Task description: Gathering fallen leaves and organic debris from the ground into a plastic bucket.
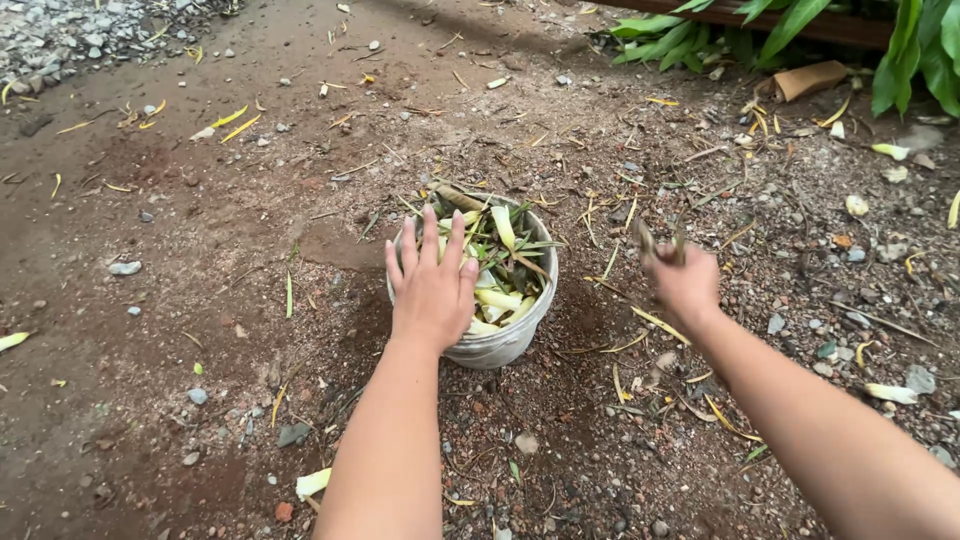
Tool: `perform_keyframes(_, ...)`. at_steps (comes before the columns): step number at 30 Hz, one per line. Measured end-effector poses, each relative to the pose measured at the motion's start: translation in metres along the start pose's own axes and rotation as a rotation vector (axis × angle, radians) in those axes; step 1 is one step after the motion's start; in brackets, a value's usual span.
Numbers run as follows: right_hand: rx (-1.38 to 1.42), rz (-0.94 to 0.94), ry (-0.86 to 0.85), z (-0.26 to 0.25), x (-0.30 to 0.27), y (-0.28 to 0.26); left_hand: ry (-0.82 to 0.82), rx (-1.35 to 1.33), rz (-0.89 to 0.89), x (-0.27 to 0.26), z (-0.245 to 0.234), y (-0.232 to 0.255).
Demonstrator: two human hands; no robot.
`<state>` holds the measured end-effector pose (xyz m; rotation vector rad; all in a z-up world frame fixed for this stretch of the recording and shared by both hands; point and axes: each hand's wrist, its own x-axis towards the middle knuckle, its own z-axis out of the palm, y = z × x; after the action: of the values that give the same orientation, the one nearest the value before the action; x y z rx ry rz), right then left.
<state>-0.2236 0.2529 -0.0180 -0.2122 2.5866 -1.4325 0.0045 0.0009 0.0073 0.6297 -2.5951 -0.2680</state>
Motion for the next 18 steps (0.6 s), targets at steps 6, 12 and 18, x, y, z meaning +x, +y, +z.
perform_keyframes(6, 0.753, -0.028, -0.429, 0.041, -0.025, -0.113, 0.056, -0.066, -0.048, 0.004, 0.0, -0.005)
perform_keyframes(12, 0.362, -0.065, -0.686, 0.086, -0.063, -0.136, 0.101, -0.159, -0.104, 0.001, -0.02, -0.006)
perform_keyframes(18, -0.101, -0.499, -0.561, 0.022, -0.05, -0.148, 0.053, -0.089, -0.011, 0.002, -0.032, 0.006)
